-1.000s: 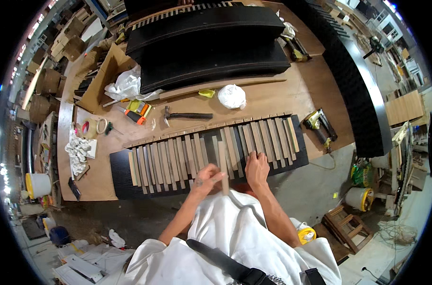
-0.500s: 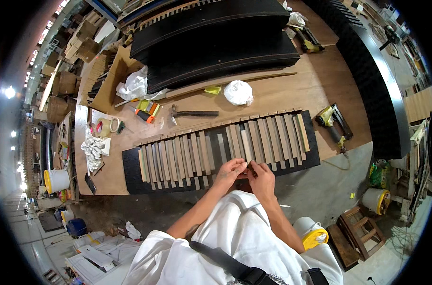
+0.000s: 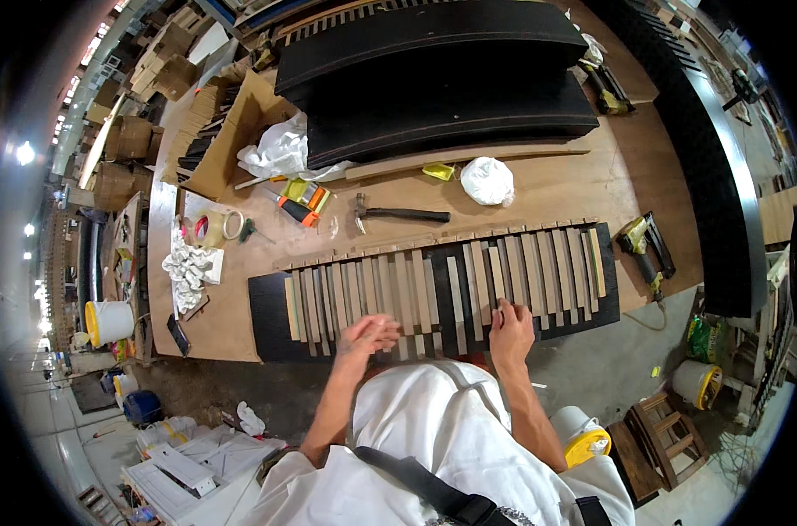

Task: The person arranges wooden slats onto a black curved base on a workbench. They then apply a white adhesive from a plastic bag onto the slats.

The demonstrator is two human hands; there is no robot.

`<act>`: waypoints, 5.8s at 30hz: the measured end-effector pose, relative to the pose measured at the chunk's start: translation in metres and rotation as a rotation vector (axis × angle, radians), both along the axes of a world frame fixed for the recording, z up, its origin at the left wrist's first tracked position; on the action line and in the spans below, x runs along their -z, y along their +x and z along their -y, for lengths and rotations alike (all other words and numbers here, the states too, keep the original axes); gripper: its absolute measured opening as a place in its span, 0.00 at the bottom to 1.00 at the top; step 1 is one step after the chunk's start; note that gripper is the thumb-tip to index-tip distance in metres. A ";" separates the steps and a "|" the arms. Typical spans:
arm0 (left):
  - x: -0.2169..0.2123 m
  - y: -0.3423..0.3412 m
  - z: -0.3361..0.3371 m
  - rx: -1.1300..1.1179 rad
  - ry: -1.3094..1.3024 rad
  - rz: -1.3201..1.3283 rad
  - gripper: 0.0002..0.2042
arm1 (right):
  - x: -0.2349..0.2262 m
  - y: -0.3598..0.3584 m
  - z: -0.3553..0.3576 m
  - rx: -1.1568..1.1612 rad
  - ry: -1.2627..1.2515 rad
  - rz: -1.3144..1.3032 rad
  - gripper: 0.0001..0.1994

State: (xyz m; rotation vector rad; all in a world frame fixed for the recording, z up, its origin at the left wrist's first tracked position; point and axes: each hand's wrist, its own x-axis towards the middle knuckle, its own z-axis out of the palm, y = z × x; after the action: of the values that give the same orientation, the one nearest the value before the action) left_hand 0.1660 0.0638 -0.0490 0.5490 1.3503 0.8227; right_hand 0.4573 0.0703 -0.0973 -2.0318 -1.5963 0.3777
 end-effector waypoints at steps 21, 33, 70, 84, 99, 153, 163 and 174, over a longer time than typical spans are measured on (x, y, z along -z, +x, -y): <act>-0.061 -0.547 -0.355 -0.186 0.769 -1.259 0.14 | 0.044 -0.010 -0.004 0.395 -0.103 -0.479 0.07; 0.042 -0.687 -0.497 0.422 0.012 -1.467 0.20 | 0.052 -0.012 -0.019 0.444 0.044 -0.451 0.13; 0.009 0.016 -0.003 0.839 -0.023 -0.146 0.18 | 0.003 -0.080 0.009 0.112 0.148 0.016 0.17; 0.017 -0.015 0.038 0.477 0.010 -0.087 0.18 | 0.003 -0.073 0.022 -0.026 0.034 0.051 0.09; 0.010 -0.094 0.012 0.395 0.128 -0.026 0.16 | 0.002 -0.088 -0.002 -0.022 0.032 0.152 0.13; 0.022 -0.038 0.248 0.797 -0.196 -0.887 0.15 | -0.002 -0.043 -0.192 -0.535 0.200 -0.287 0.14; 0.035 -0.014 0.255 0.109 -0.185 -0.594 0.18 | 0.048 -0.130 -0.327 0.145 -0.303 -1.314 0.21; 0.014 -0.072 0.148 0.102 0.261 -0.626 0.15 | 0.042 -0.154 -0.345 0.621 -0.181 -1.724 0.12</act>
State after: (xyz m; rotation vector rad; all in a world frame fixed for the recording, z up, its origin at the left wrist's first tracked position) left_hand 0.0936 -0.0845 -0.0635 1.1388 1.7703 0.7772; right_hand 0.3035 0.4150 -0.1392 -1.2391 0.1182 1.4509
